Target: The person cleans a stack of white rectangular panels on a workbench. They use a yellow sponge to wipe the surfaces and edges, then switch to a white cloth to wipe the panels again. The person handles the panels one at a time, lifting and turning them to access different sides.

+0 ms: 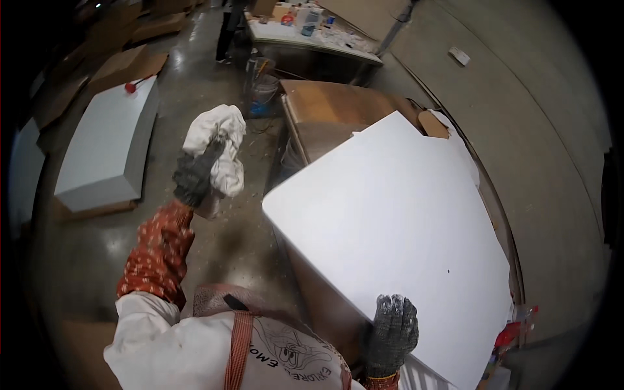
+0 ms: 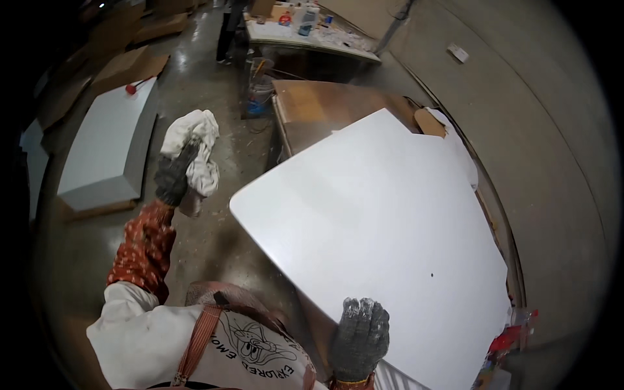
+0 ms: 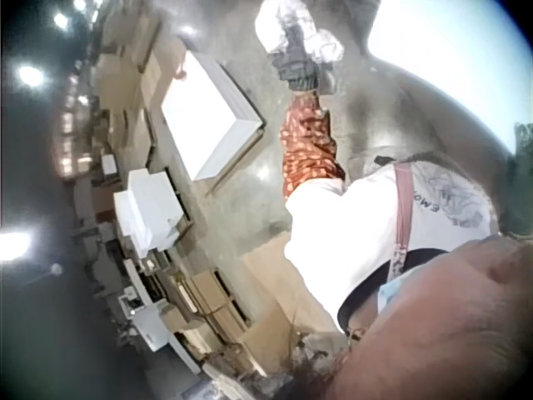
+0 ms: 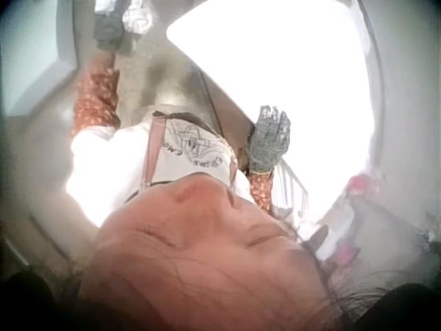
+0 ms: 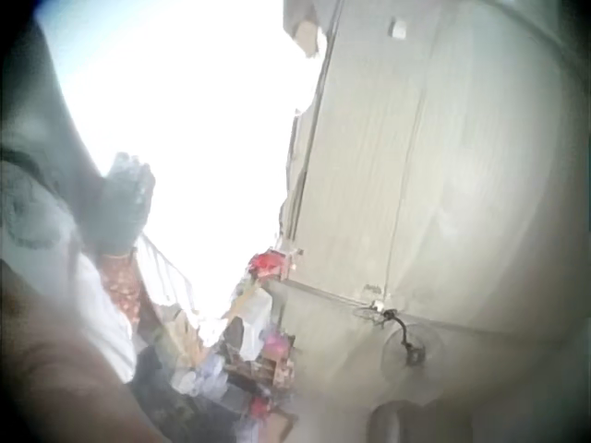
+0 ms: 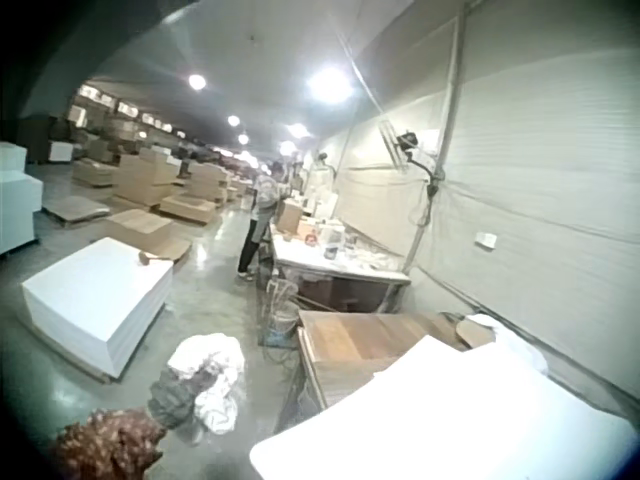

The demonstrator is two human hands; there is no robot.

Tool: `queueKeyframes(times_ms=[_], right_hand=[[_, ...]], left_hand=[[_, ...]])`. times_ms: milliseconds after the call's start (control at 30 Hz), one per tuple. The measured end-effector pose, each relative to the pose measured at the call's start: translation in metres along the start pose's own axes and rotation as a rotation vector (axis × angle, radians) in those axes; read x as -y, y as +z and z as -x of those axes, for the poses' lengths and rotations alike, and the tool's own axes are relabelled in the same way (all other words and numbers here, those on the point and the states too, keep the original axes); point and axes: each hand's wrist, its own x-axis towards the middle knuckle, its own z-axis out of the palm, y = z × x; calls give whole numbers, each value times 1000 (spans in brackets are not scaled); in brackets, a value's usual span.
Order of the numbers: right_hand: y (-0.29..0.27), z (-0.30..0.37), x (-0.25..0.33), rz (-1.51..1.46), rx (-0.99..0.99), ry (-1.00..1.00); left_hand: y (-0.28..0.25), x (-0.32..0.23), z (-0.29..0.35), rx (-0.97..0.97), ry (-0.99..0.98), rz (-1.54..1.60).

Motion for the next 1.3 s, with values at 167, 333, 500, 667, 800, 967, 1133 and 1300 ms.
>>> queueKeyframes(times_ms=[167, 333, 500, 667, 800, 967, 1133, 1300], right_hand=[[12, -64, 67, 13, 66, 97], [15, -84, 111, 31, 124, 258], [1, -99, 115, 142, 293, 420], [8, -99, 126, 114, 238, 507], [8, -109, 128, 159, 199, 490], [7, -106, 126, 145, 158, 438], [9, -102, 124, 66, 165, 464], [4, -105, 122, 9, 172, 471]], left_hand=[[86, -36, -57, 503, 66, 123], [128, 47, -76, 798, 0, 671], [192, 119, -132, 764, 203, 585], [218, 163, -155, 592, 68, 416], [184, 120, -92, 544, 136, 486], [125, 56, 0, 626, 180, 687], [86, 37, 23, 908, -375, 958], [85, 25, 21, 948, -1201, 1254]])
